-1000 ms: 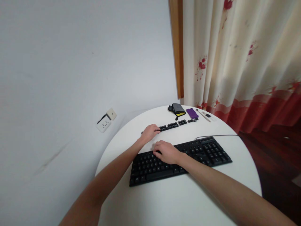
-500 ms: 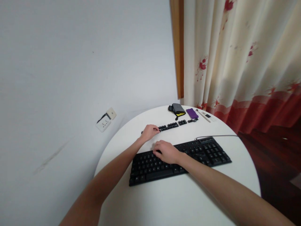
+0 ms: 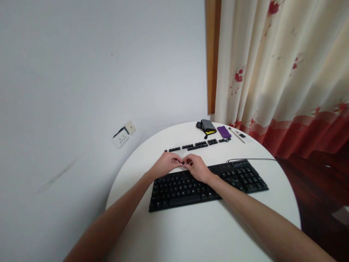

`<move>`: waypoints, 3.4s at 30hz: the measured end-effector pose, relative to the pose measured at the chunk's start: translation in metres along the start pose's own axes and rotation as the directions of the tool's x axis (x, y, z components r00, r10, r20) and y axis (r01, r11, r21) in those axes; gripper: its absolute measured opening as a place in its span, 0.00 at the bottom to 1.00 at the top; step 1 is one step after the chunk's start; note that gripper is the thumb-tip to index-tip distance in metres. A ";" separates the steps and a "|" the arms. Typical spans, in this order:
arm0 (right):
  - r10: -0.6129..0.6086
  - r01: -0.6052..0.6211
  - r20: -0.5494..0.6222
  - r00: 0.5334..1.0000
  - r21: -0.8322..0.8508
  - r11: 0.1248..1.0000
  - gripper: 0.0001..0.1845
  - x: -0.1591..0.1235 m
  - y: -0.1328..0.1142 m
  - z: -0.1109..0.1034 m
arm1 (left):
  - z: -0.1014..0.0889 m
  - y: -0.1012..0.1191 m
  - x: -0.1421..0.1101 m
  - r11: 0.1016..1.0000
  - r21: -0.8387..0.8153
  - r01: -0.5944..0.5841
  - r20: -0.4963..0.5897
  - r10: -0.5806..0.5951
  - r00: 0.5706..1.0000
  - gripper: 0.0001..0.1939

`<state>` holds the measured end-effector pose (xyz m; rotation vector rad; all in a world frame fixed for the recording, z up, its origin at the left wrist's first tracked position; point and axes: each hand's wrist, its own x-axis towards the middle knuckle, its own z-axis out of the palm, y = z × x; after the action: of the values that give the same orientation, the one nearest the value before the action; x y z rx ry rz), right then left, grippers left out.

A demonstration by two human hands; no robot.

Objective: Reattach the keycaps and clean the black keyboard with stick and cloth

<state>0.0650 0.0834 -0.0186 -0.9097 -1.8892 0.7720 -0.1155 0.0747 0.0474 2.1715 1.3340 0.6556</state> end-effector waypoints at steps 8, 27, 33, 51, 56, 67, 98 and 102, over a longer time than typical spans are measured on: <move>0.083 -0.088 0.138 0.987 0.029 0.996 0.12 0.001 -0.002 -0.007 | 0.010 -0.017 -0.020 0.970 -0.218 0.105 0.005 -0.107 0.994 0.06; 0.229 -0.259 0.293 0.928 0.066 0.964 0.05 0.009 -0.012 -0.046 | 0.024 0.001 -0.031 0.979 0.103 -0.177 0.124 0.164 0.979 0.04; 0.145 -0.160 0.383 0.912 0.006 0.987 0.05 0.003 -0.014 -0.034 | 0.017 -0.002 -0.031 0.982 -0.077 -0.171 0.177 0.182 0.967 0.08; -0.050 0.192 0.484 0.873 -0.249 0.949 0.04 -0.002 -0.024 -0.033 | 0.025 -0.017 -0.028 0.998 -0.060 -0.025 0.079 0.030 0.996 0.04; -0.094 0.199 0.456 0.885 -0.186 0.962 0.03 -0.003 -0.024 -0.031 | 0.024 -0.020 -0.027 0.998 -0.065 0.015 0.087 -0.010 0.996 0.10; -0.008 0.074 0.406 0.914 -0.149 0.986 0.08 -0.003 -0.010 -0.020 | 0.019 -0.024 -0.022 0.976 -0.172 0.130 0.263 -0.082 0.961 0.13; 0.168 -0.043 0.292 0.942 -0.390 0.920 0.11 0.010 0.009 -0.039 | 0.019 -0.033 -0.020 0.996 -0.032 0.082 0.188 -0.075 0.979 0.17; 0.266 -0.106 0.197 0.944 -0.583 0.806 0.11 0.011 0.017 -0.046 | 0.020 -0.032 -0.019 0.995 -0.004 0.102 0.154 -0.100 0.983 0.16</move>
<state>0.1070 0.1083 -0.0076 -1.4396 -2.3576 0.4556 -0.1318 0.0663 0.0091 2.0838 1.3446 0.4468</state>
